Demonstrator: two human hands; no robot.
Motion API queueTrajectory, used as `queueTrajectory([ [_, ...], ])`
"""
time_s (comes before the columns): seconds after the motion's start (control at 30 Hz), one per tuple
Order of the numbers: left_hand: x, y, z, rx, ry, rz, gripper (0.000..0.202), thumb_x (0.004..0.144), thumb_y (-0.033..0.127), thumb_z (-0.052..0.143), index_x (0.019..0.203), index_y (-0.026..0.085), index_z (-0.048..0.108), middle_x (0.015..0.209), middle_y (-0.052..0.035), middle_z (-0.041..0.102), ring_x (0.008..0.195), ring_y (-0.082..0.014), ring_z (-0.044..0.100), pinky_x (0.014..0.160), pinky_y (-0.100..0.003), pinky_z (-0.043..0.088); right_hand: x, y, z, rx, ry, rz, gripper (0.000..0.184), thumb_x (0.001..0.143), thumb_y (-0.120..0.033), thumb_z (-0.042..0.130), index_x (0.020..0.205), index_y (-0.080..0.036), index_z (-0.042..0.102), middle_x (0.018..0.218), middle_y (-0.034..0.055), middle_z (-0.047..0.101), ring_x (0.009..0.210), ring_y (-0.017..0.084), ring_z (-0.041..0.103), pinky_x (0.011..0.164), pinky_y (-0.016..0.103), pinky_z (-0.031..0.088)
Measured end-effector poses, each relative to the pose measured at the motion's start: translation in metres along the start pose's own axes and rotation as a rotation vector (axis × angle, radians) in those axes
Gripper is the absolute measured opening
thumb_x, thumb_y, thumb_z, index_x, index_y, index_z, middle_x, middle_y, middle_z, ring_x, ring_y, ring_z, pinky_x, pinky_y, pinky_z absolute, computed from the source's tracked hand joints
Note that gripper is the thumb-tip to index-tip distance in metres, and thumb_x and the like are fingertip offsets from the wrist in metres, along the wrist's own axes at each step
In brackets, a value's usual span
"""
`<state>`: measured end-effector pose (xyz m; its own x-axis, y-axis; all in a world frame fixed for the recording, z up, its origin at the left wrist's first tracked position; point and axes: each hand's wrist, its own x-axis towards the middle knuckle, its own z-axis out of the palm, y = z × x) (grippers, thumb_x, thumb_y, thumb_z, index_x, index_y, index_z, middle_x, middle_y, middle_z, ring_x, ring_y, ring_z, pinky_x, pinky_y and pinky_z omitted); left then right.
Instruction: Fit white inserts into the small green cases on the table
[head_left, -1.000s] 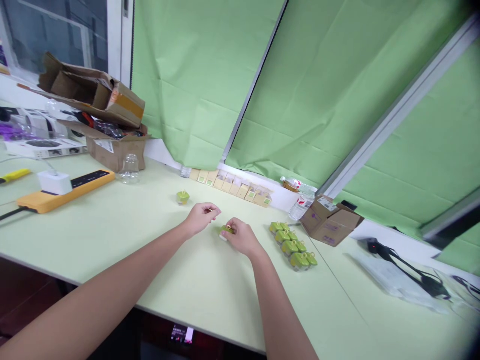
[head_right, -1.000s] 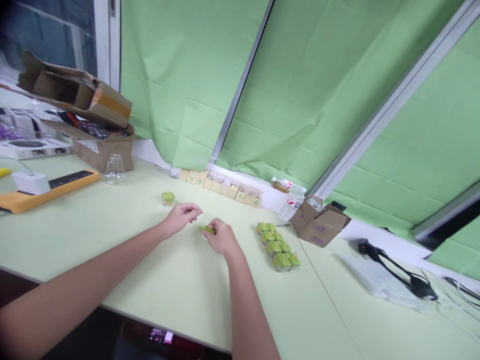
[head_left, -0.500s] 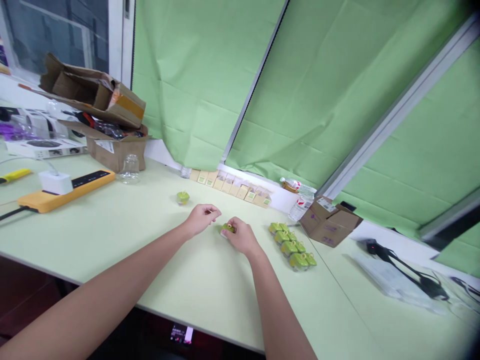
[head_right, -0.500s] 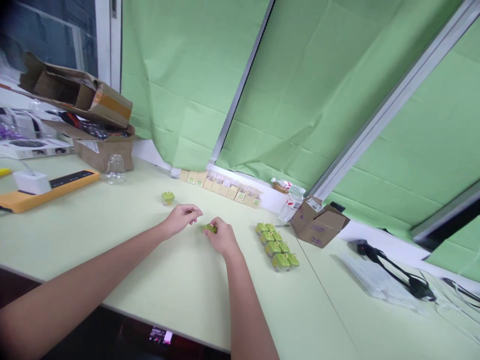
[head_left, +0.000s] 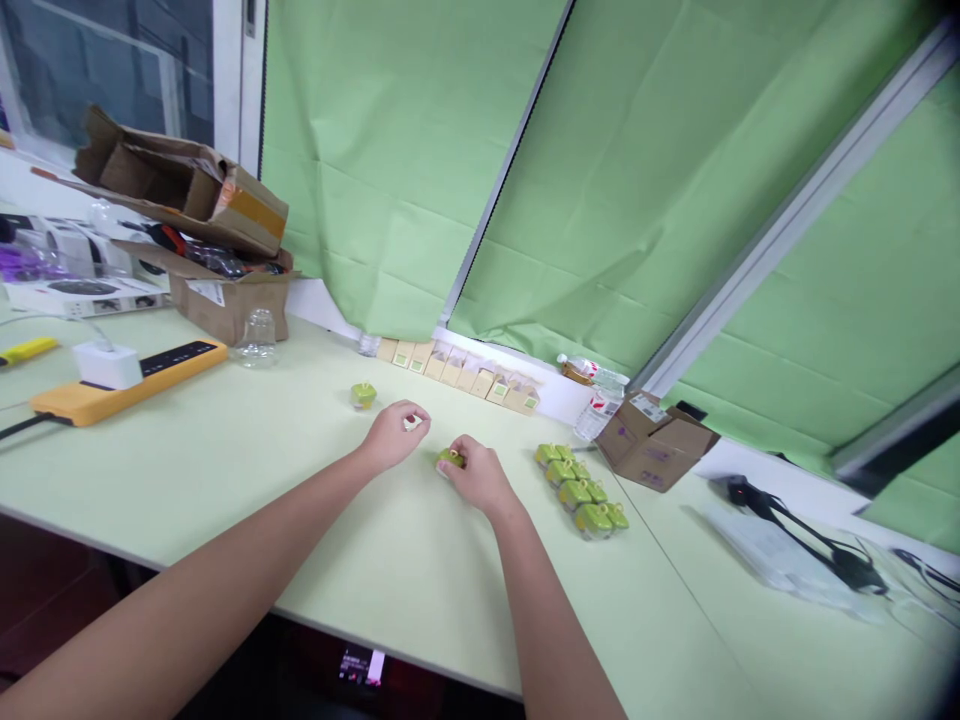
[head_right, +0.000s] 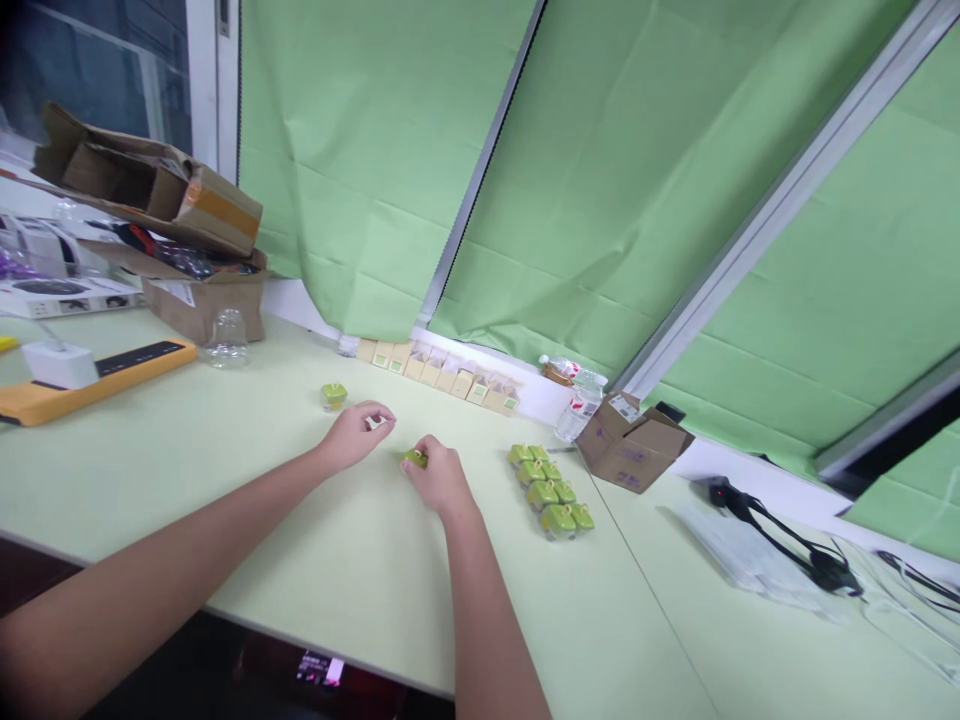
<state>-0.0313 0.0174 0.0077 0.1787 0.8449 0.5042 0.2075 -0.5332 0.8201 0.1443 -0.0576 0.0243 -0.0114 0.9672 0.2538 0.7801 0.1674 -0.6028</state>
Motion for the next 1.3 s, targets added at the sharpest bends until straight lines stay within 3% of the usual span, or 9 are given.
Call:
queueTrajectory([
  [0.1,0.002,-0.011,-0.002,0.189,0.044,0.078,0.020,0.073,0.025,0.058,0.090,0.022,0.067,0.106,-0.0068,0.063,0.105,-0.0256,0.054,0.092,-0.038,0.044,0.006,0.012,0.004,0.090,0.048,0.033,0.021,0.075,-0.040,0.064,0.081,-0.021,0.057,0.071,-0.0010,0.063,0.063,0.014,0.054,0.061,0.027,0.040],
  [0.23,0.002,-0.026,-0.003,0.275,-0.050,0.062,0.043,0.069,0.023,0.062,0.112,0.021,0.061,0.123,-0.0099,0.055,0.119,-0.0314,0.046,0.103,-0.044,0.037,0.010,0.021,-0.002,0.539,0.025,0.192,0.032,0.072,-0.046,0.071,0.082,-0.019,0.057,0.074,0.0021,0.067,0.068,0.016,0.061,0.067,0.030,0.049],
  [0.4,0.000,-0.036,0.000,0.247,-0.182,-0.010,0.063,0.070,0.026,0.063,0.131,0.022,0.048,0.123,-0.0114,0.056,0.116,-0.0299,0.052,0.096,-0.039,0.043,0.007,0.012,-0.017,1.065,0.034,0.269,0.036,0.070,-0.045,0.077,0.088,-0.018,0.063,0.090,0.0063,0.070,0.080,0.018,0.066,0.083,0.038,0.054],
  [0.57,-0.006,-0.020,0.003,0.110,-0.206,0.035,0.063,0.069,0.032,0.068,0.130,0.026,0.049,0.112,-0.0080,0.063,0.104,-0.0262,0.059,0.085,-0.035,0.048,0.007,0.006,-0.021,1.215,0.004,0.294,0.029,0.075,-0.041,0.075,0.088,-0.017,0.066,0.092,0.0084,0.071,0.084,0.019,0.067,0.086,0.035,0.054],
  [0.8,-0.015,0.007,0.007,-0.031,-0.270,0.124,0.056,0.071,0.033,0.068,0.124,0.025,0.053,0.114,-0.0081,0.063,0.095,-0.0227,0.062,0.075,-0.031,0.050,0.009,0.010,-0.022,1.255,-0.043,0.324,0.029,0.079,-0.043,0.071,0.091,-0.017,0.067,0.096,0.0084,0.071,0.088,0.018,0.067,0.086,0.032,0.055],
  [0.93,-0.015,0.010,0.008,-0.015,-0.268,0.163,0.047,0.071,0.033,0.068,0.117,0.023,0.058,0.112,-0.0079,0.065,0.097,-0.0232,0.062,0.081,-0.032,0.050,0.010,0.007,-0.018,1.225,0.056,0.257,0.028,0.075,-0.040,0.075,0.089,-0.018,0.065,0.096,0.0064,0.070,0.088,0.017,0.065,0.087,0.033,0.054],
  [1.07,-0.015,0.009,0.010,0.004,-0.284,0.148,0.040,0.070,0.033,0.069,0.108,0.022,0.063,0.104,-0.0066,0.067,0.088,-0.0226,0.064,0.079,-0.031,0.050,0.009,-0.001,-0.013,1.017,0.170,0.099,0.033,0.070,-0.037,0.079,0.092,-0.019,0.061,0.095,0.0048,0.069,0.091,0.019,0.064,0.088,0.037,0.052],
  [1.17,-0.015,0.009,0.010,-0.007,-0.304,0.118,0.037,0.069,0.035,0.070,0.102,0.021,0.063,0.098,-0.0051,0.067,0.084,-0.0212,0.064,0.078,-0.030,0.050,0.008,-0.007,-0.011,0.815,0.190,0.001,0.037,0.068,-0.037,0.079,0.095,-0.019,0.060,0.095,0.0054,0.068,0.092,0.019,0.063,0.087,0.036,0.051],
  [1.3,-0.016,0.012,0.008,-0.035,-0.350,0.099,0.035,0.069,0.035,0.070,0.100,0.019,0.063,0.095,-0.0035,0.067,0.081,-0.0186,0.063,0.076,-0.029,0.051,0.006,-0.013,-0.011,0.713,0.184,-0.057,0.038,0.068,-0.038,0.079,0.094,-0.019,0.060,0.097,0.0059,0.068,0.091,0.019,0.064,0.084,0.033,0.051],
])
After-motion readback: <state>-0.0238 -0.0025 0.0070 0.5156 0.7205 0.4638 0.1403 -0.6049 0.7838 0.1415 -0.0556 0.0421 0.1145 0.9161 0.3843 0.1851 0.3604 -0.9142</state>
